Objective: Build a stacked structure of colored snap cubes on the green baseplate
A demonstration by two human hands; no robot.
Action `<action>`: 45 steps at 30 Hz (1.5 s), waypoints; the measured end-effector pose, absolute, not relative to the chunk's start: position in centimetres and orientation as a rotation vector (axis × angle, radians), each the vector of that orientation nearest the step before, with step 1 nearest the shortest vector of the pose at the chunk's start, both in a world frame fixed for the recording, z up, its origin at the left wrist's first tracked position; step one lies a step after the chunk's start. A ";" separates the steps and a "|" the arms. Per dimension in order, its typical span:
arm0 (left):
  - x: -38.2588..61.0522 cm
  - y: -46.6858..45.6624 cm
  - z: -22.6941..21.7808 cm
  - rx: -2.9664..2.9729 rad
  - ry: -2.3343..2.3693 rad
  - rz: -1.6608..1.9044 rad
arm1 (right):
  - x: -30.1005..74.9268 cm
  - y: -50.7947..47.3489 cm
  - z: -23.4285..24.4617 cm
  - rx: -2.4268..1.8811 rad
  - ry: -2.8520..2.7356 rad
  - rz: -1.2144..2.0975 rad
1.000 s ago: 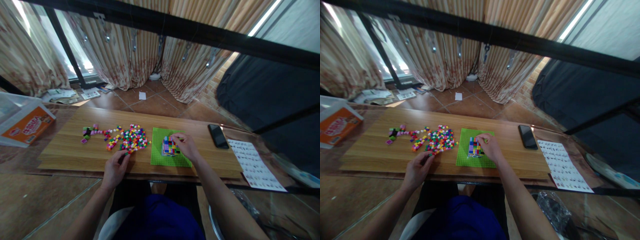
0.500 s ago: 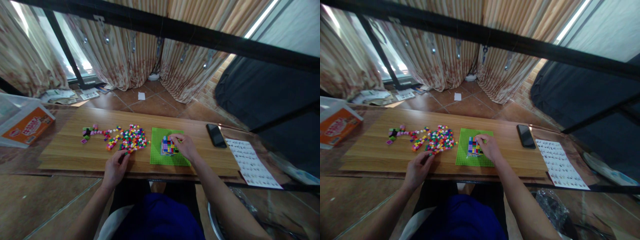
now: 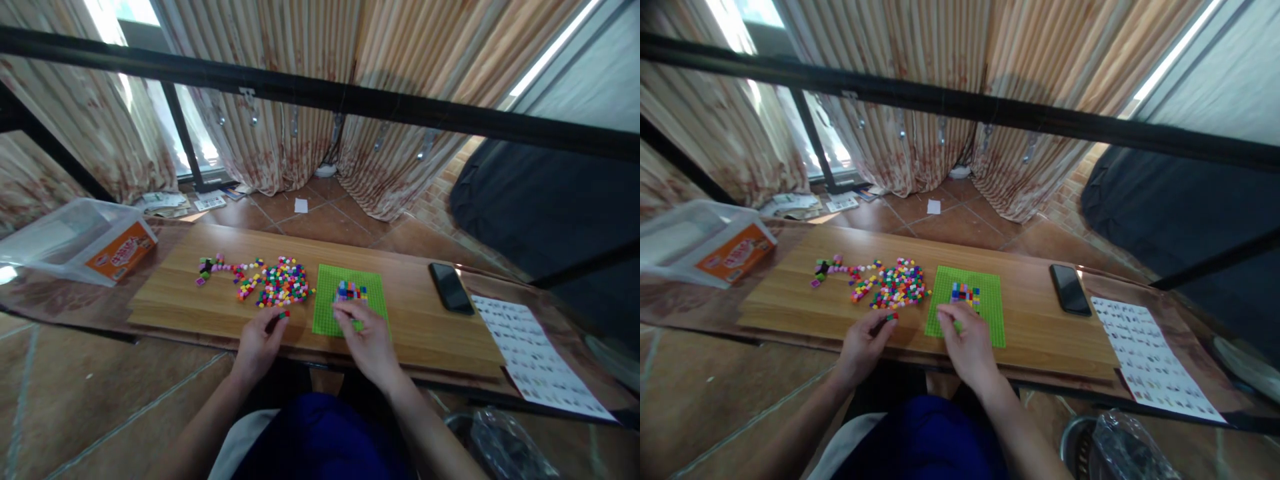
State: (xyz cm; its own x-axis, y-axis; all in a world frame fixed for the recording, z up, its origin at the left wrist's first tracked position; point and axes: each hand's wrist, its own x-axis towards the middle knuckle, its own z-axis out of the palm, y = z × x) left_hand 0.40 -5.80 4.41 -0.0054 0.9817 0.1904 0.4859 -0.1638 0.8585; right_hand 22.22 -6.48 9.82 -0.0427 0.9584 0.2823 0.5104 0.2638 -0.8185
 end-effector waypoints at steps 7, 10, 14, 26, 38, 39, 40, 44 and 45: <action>2.0 -6.8 5.2 1.864 1.424 1.028 | 16.5 -7.5 5.8 -1.329 -1.518 1.036; 1.5 -7.1 4.2 1.902 1.462 1.015 | 15.5 -6.8 4.1 -1.318 -1.398 1.154; 0.5 -6.6 2.8 1.927 1.557 1.023 | 14.5 -5.8 2.6 -1.373 -1.417 1.186; -3.8 -3.1 1.4 1.838 1.878 1.102 | 12.7 -3.3 3.1 -1.414 -1.604 0.953; -5.4 -2.7 1.8 1.652 2.040 1.258 | 10.5 -3.3 2.7 -1.226 -2.141 0.716; -5.8 -2.5 1.9 1.636 2.093 1.259 | 10.3 -3.2 2.7 -1.218 -2.158 0.704; -6.2 -2.3 2.0 1.626 2.140 1.252 | 10.1 -3.0 2.7 -1.211 -2.163 0.700; -6.7 -1.6 1.7 1.662 2.177 1.200 | 9.6 -2.0 2.2 -1.182 -2.084 0.712; -6.6 -1.4 1.6 1.685 2.137 1.197 | 9.6 -1.9 2.1 -1.171 -2.053 0.717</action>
State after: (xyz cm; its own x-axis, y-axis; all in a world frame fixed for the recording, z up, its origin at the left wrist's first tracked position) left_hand -6.59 -1.45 1.62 -0.3480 0.8765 0.3326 0.7414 0.0402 0.6698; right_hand 9.61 -1.90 2.10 -0.3818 0.8833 0.2722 0.5220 0.4491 -0.7251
